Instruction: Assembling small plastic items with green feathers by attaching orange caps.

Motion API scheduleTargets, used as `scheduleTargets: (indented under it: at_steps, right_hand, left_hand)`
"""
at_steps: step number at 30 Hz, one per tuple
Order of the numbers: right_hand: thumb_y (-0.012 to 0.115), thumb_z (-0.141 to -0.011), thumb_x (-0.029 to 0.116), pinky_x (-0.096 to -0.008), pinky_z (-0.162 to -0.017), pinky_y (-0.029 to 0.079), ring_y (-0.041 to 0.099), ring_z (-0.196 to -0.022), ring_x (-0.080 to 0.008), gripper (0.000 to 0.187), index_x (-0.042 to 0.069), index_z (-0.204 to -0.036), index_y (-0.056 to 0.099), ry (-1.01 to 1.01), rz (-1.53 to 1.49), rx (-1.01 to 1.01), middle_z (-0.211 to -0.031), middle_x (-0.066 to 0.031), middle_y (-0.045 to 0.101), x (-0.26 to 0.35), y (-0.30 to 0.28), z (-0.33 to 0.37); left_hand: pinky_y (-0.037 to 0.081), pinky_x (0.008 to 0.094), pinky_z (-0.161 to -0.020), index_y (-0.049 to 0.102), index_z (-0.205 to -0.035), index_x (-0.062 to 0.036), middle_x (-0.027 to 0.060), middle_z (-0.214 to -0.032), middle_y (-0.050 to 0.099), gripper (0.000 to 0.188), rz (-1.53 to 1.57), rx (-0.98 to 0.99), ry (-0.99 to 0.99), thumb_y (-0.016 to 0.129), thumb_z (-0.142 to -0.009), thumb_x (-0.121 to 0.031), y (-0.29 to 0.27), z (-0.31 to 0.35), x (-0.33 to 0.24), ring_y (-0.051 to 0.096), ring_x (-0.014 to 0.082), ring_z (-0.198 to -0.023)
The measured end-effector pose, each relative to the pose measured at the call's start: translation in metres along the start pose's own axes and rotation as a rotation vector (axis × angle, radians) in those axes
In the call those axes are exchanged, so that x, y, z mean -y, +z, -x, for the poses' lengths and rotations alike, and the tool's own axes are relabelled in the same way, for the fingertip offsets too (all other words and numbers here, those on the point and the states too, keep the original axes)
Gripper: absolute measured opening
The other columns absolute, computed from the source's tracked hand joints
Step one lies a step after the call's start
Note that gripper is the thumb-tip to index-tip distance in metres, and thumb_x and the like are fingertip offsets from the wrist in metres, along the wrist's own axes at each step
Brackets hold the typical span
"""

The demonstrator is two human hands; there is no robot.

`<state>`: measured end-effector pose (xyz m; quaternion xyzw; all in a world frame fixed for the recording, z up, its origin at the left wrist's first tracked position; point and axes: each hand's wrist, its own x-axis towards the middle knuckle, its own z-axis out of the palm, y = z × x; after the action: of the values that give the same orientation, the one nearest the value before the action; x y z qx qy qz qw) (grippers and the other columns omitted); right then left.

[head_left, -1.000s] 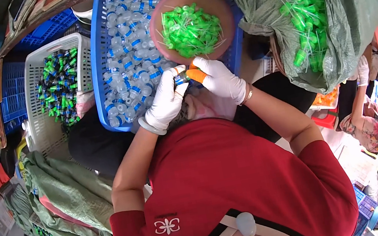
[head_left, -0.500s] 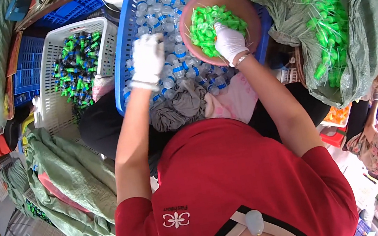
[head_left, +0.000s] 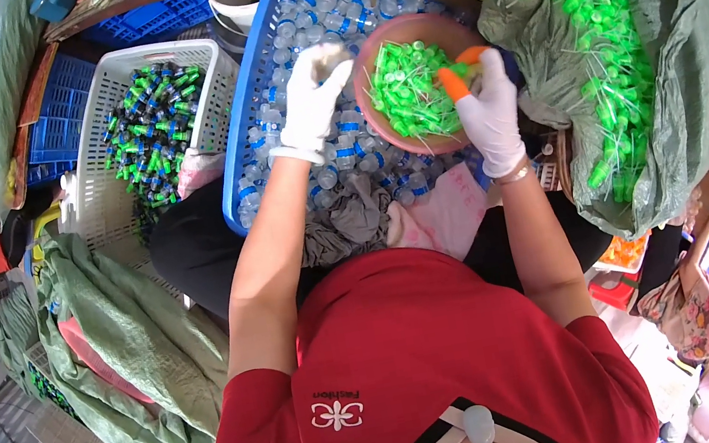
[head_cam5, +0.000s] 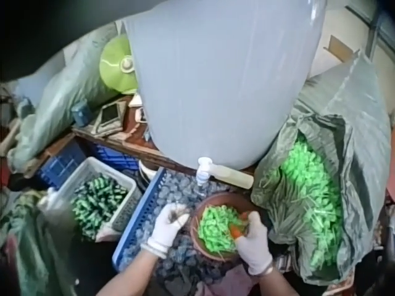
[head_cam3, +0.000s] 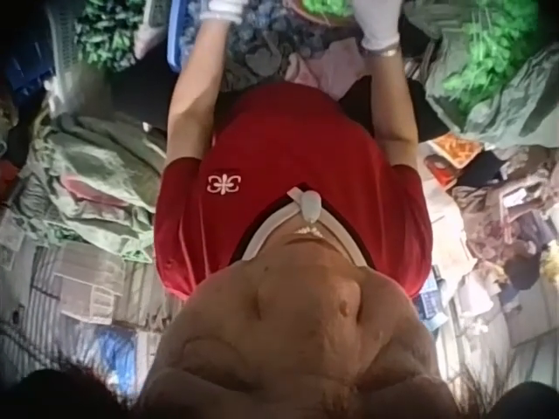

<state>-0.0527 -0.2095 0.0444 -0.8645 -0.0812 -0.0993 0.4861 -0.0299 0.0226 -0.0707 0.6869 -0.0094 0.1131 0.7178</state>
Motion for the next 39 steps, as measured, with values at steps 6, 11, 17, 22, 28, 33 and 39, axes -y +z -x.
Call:
scheduleTargets:
  at_steps: [6,11,17,22,28,33,39]
  right_hand:
    - [0.069,-0.085,0.003,-0.0297,-0.061,0.047,0.057,-0.065,-0.0169,0.024,0.003,-0.106,0.058,-0.223,-0.061,-0.152,-0.078,-0.008,0.059,0.055,-0.014,-0.02]
    - [0.068,-0.086,0.004,-0.0289,-0.06,0.048,0.057,-0.062,-0.0154,0.03,0.005,-0.116,0.061,-0.328,0.146,-0.206,-0.08,-0.0078,0.064,0.072,-0.023,-0.04]
    - [0.065,-0.089,0.004,-0.0276,-0.057,0.046,0.054,-0.059,-0.0135,0.027,0.007,-0.116,0.066,-0.273,0.221,-0.184,-0.083,-0.0074,0.067,0.063,-0.021,-0.04]
    - [0.065,-0.089,0.003,-0.0266,-0.057,0.046,0.053,-0.059,-0.0126,0.027,0.007,-0.115,0.067,-0.213,0.181,-0.16,-0.082,-0.0076,0.066,0.063,-0.019,-0.039]
    - [0.063,-0.092,0.002,-0.0212,-0.052,0.033,0.04,-0.059,-0.0037,0.026,0.005,-0.117,0.067,-0.238,0.17,-0.166,-0.075,0.0044,0.054,0.061,-0.017,-0.039]
    - [0.061,-0.094,0.002,-0.0191,-0.049,0.027,0.034,-0.058,0.0003,0.026,0.006,-0.119,0.067,-0.248,0.192,-0.17,-0.07,0.0101,0.046,0.061,-0.017,-0.04]
    - [0.062,-0.094,0.003,-0.0195,-0.049,0.028,0.035,-0.057,0.0001,0.026,0.007,-0.119,0.067,-0.243,0.179,-0.169,-0.068,0.0099,0.045,0.061,-0.018,-0.04]
  left_hand:
    - [0.051,0.0322,-0.093,0.052,-0.132,-0.0014,0.0091,-0.117,0.061,0.04,0.209,0.098,-0.024,0.065,-0.096,-0.013,0.04,-0.032,-0.07,0.061,0.0169,-0.105]
    - [0.051,0.0338,-0.095,0.048,-0.135,-0.0018,0.0079,-0.115,0.059,0.043,0.387,0.162,-0.064,0.063,-0.095,-0.007,0.051,-0.04,-0.082,0.059,0.0166,-0.105]
    - [0.052,0.0338,-0.094,0.043,-0.134,-0.0017,0.0088,-0.118,0.055,0.046,0.377,0.123,0.085,0.061,-0.092,0.001,0.052,-0.034,-0.076,0.057,0.016,-0.106]
    - [0.051,0.0336,-0.094,0.043,-0.134,-0.0018,0.009,-0.117,0.055,0.046,0.362,0.137,0.075,0.06,-0.092,0.001,0.05,-0.034,-0.075,0.057,0.0162,-0.106]
    - [0.051,0.0332,-0.094,0.043,-0.134,-0.0015,0.0088,-0.117,0.055,0.045,0.344,0.136,0.094,0.059,-0.091,0.001,0.05,-0.034,-0.073,0.057,0.016,-0.106]
    - [0.051,0.0329,-0.094,0.044,-0.133,-0.0013,0.0087,-0.117,0.055,0.045,0.348,0.14,0.095,0.059,-0.091,0.001,0.05,-0.034,-0.073,0.056,0.0158,-0.106]
    - [0.051,0.0332,-0.094,0.044,-0.133,-0.0015,0.0082,-0.117,0.054,0.045,0.342,0.135,0.1,0.058,-0.091,0.002,0.052,-0.035,-0.072,0.055,0.0162,-0.107]
